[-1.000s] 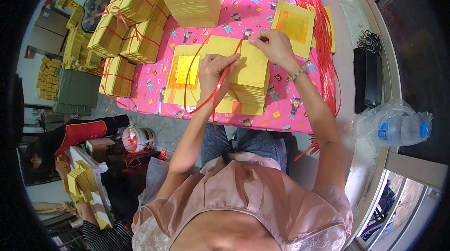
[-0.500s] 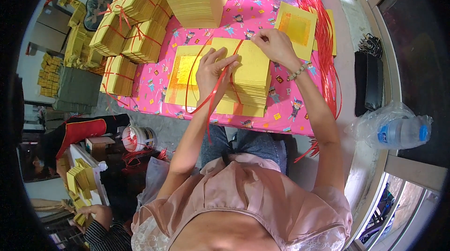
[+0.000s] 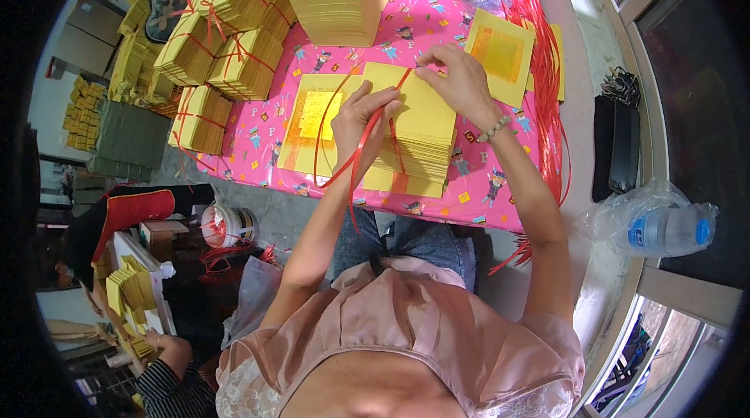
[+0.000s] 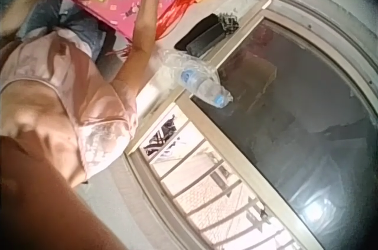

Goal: Folding and bundling stacks of yellow paper with gold foil centers.

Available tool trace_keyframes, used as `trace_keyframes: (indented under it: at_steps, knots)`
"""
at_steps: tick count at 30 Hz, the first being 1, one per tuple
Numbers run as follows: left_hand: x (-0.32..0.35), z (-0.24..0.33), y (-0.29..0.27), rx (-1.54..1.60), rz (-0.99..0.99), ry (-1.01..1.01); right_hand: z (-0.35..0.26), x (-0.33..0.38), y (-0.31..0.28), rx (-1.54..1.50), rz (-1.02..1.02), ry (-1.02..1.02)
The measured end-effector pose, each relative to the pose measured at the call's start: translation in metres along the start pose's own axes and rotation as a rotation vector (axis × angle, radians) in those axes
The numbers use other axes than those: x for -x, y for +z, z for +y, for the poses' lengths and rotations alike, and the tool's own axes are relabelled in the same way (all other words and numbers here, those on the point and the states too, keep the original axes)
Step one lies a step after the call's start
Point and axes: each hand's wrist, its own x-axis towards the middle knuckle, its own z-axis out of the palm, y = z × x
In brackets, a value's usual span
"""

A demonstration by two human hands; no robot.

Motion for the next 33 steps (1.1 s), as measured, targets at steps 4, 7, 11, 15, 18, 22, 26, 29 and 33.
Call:
trace_keyframes:
  at_steps: [4, 7, 11, 15, 18, 22, 26, 29, 33]
  knots:
    - [-0.002, -0.002, -0.003, -0.029, -0.026, 0.008, -0.034, 0.009, -0.002, -0.055, -0.094, -0.348]
    - [-0.004, -0.006, -0.005, -0.029, -0.045, 0.018, -0.051, 0.017, -0.002, -0.113, -0.235, -0.493]
    - [-0.005, -0.003, -0.004, -0.039, -0.027, 0.004, -0.054, 0.018, 0.001, -0.028, -0.224, -0.466]
    - [-0.004, -0.003, 0.001, -0.031, -0.061, -0.042, -0.037, 0.008, 0.008, -0.242, -0.129, -0.241]
    - [0.0, -0.002, 0.004, -0.053, 0.016, 0.034, -0.017, -0.006, 0.016, -0.323, -0.162, -0.055]
    - [-0.001, -0.003, 0.009, -0.106, 0.074, 0.035, -0.011, -0.008, 0.02, -0.359, -0.186, -0.009]
    - [-0.003, 0.009, 0.003, 0.005, 0.051, -0.073, -0.021, 0.002, 0.014, -0.342, -0.107, 0.009]
    - [-0.005, 0.015, 0.001, -0.06, 0.107, -0.07, -0.031, 0.016, 0.008, -0.277, -0.11, -0.091]
    - [-0.006, 0.005, 0.001, -0.106, 0.06, 0.053, -0.044, 0.025, 0.006, -0.112, -0.151, -0.444]
